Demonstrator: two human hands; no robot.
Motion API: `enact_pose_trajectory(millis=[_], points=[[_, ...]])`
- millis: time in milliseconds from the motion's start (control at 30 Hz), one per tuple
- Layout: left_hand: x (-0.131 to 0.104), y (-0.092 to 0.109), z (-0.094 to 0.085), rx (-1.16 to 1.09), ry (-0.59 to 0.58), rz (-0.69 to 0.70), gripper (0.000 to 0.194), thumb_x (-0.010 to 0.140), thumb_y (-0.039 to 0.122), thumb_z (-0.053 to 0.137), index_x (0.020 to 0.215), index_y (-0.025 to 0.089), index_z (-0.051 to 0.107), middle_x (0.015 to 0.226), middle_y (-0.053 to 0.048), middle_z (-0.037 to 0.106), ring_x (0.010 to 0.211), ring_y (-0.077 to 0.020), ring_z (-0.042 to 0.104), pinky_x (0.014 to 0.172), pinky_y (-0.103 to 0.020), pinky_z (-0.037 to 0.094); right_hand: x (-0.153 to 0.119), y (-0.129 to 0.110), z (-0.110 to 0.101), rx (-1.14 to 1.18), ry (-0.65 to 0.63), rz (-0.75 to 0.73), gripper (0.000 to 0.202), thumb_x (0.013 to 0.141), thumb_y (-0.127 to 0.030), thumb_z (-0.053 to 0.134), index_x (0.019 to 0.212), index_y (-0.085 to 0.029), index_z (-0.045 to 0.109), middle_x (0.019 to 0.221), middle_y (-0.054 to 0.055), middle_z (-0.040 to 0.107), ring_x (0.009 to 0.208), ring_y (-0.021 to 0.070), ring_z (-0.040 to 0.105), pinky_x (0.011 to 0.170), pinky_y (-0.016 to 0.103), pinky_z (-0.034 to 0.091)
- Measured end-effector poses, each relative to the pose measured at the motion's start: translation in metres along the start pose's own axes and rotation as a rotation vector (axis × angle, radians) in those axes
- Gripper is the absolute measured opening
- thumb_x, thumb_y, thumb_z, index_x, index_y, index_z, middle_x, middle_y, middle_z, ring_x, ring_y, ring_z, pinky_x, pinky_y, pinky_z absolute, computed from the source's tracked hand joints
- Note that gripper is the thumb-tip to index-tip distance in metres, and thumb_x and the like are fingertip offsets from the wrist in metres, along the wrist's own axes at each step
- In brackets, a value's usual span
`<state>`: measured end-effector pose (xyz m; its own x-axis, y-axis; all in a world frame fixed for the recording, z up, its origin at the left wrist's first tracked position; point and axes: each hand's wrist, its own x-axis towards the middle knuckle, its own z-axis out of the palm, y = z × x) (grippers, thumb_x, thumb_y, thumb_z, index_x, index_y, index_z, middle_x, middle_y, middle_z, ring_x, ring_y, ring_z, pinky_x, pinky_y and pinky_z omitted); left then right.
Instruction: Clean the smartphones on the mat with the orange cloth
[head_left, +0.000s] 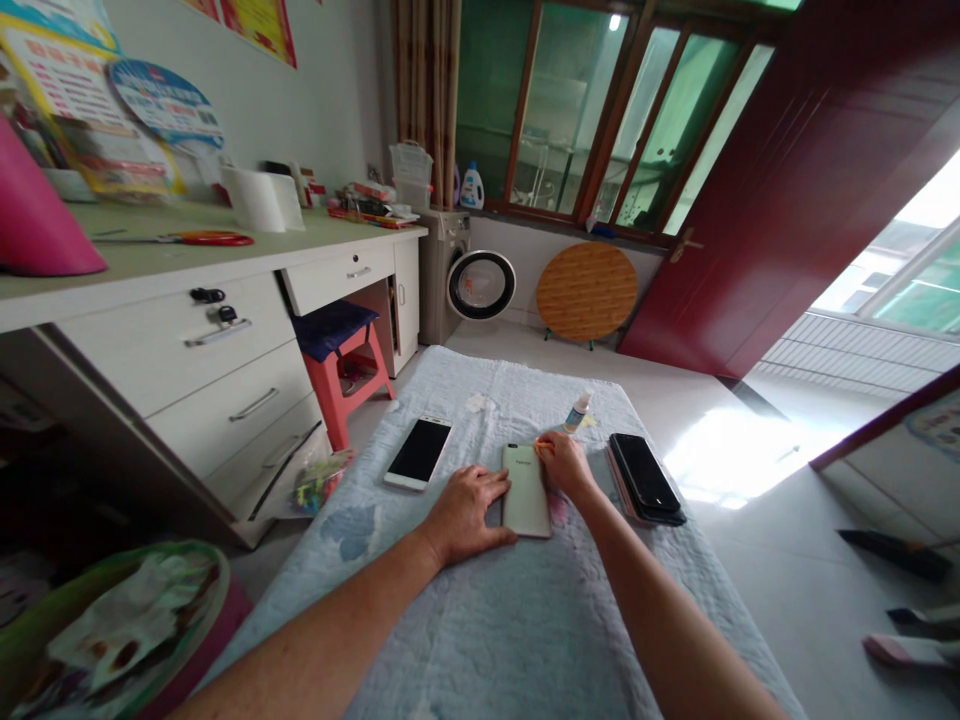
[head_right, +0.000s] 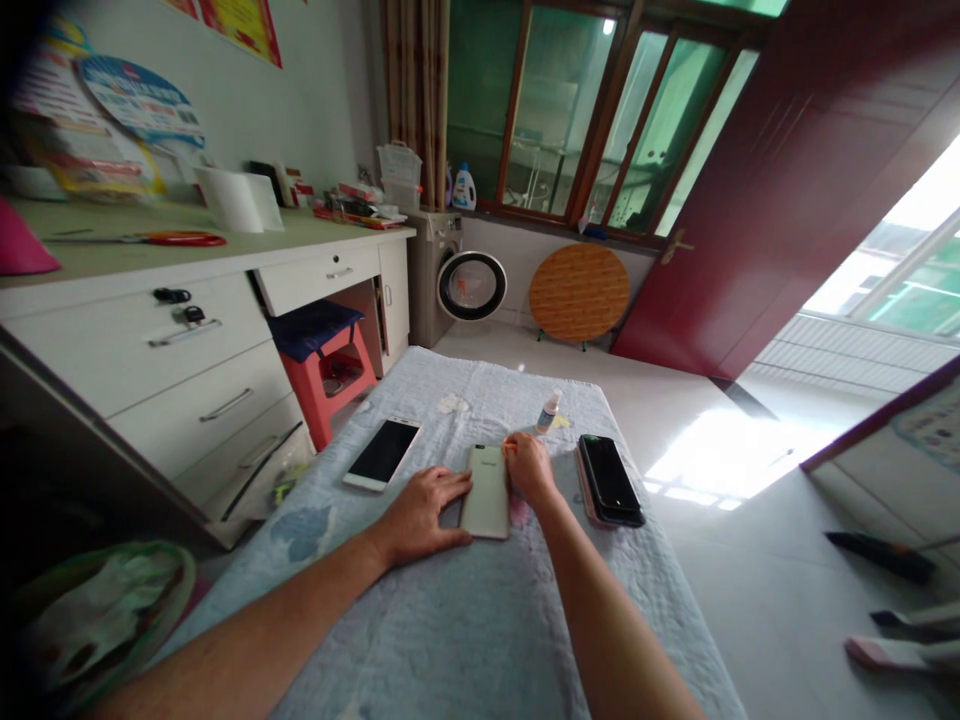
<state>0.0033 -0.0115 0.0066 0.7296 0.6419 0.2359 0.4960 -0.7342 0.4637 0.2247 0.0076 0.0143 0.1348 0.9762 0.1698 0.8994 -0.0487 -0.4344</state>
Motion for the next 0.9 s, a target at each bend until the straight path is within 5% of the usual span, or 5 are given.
enact_pose_trajectory(millis=[200, 667, 900], points=[[0.001, -0.001, 0.001, -0.003, -0.004, -0.009, 0.071, 0.065, 0.061, 0.072, 0.122, 0.022, 0.059, 0.133, -0.008, 0.056, 0.114, -0.031, 0.052, 0.098, -0.043, 0.038, -0.016, -0.002, -0.006, 0.038, -0.009, 0.039, 0.025, 0.08, -0.021, 0.049, 0.091, -0.016, 0.071, 0.085, 0.006, 0.072, 0.08, 0.0169, 0.063, 0.07, 0.023, 0.041], [0.0, -0.002, 0.005, 0.008, 0.014, -0.014, 0.068, 0.066, 0.059, 0.072, 0.122, 0.023, 0.058, 0.133, -0.007, 0.056, 0.112, -0.0297, 0.052, 0.097, -0.043, 0.039, -0.105, -0.02, -0.029, 0.159, -0.122, 0.11, 0.018, 0.078, -0.024, 0.051, 0.08, -0.019, 0.068, 0.07, 0.003, 0.069, 0.066, 0.0172, 0.062, 0.06, 0.023, 0.04], [0.0, -0.003, 0.006, -0.011, 0.004, -0.005, 0.069, 0.066, 0.059, 0.072, 0.123, 0.021, 0.058, 0.134, -0.007, 0.055, 0.112, -0.0297, 0.051, 0.098, -0.043, 0.039, -0.095, -0.021, -0.024, 0.059, -0.127, 0.014, 0.011, 0.076, -0.017, 0.053, 0.075, -0.018, 0.064, 0.074, 0.003, 0.066, 0.068, 0.0144, 0.058, 0.064, 0.022, 0.037]])
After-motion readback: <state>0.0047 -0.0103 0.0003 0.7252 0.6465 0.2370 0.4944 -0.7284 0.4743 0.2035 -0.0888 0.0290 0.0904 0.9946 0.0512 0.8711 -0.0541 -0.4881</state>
